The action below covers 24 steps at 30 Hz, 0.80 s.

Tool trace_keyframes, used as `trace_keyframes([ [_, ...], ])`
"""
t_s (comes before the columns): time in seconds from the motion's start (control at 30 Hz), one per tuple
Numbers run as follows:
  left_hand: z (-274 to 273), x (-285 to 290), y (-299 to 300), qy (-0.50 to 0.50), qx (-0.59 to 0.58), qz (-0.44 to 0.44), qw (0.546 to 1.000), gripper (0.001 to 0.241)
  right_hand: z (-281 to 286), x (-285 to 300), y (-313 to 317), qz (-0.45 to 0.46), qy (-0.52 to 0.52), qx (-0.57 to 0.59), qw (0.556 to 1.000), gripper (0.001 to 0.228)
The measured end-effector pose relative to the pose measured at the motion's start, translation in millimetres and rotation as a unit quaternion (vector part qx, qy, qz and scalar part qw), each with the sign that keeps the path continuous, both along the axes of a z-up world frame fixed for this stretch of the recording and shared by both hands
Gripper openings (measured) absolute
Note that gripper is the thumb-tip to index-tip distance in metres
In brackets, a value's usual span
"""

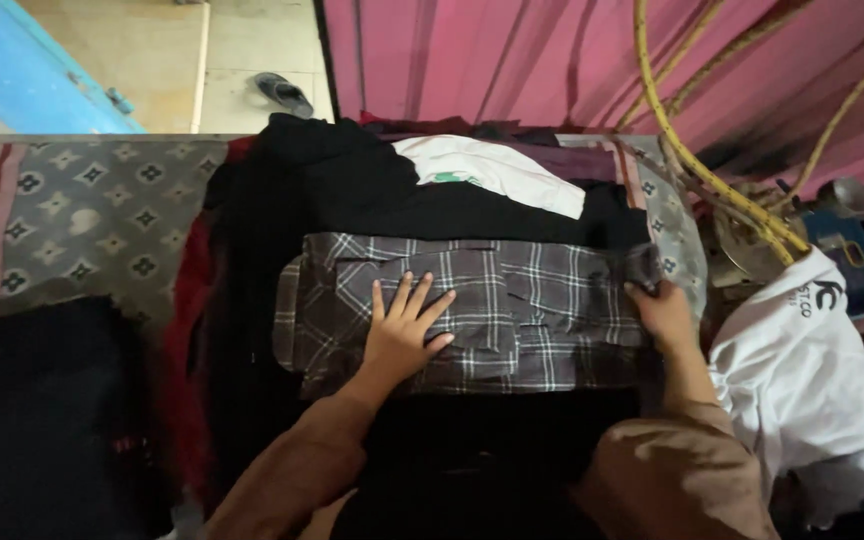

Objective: The person folds several pieces of clothing, including a black shirt and a plaid shirt, on a bed. They smooth out the garments, fold the sleeves and sides, and stack the folded items neatly on the bed.

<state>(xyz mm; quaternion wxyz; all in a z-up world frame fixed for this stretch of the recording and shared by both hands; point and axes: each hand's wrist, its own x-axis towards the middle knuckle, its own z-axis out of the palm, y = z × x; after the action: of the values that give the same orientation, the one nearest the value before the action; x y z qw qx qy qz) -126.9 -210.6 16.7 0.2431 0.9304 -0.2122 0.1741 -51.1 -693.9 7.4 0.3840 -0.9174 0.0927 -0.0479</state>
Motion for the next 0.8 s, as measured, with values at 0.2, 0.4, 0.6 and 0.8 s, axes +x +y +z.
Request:
trace_keyframes([
  [0.2,-9,4,3,0.133,-0.345,-0.006,0.929,0.058,131,-27,174,-0.023,0.083,0.273,0.958,0.021],
  [0.4,48,8,39,0.443,-0.728,0.011,0.523,0.059,80,-42,350,0.164,-0.022,0.153,0.974,0.034],
  [0.6,-181,68,86,0.508,-0.636,0.056,0.578,0.074,81,-48,376,0.185,0.269,0.452,0.830,0.066],
  [0.8,-39,44,103,0.553,-0.654,0.199,0.475,0.082,86,-52,323,0.265,-0.133,-0.034,0.954,0.053],
])
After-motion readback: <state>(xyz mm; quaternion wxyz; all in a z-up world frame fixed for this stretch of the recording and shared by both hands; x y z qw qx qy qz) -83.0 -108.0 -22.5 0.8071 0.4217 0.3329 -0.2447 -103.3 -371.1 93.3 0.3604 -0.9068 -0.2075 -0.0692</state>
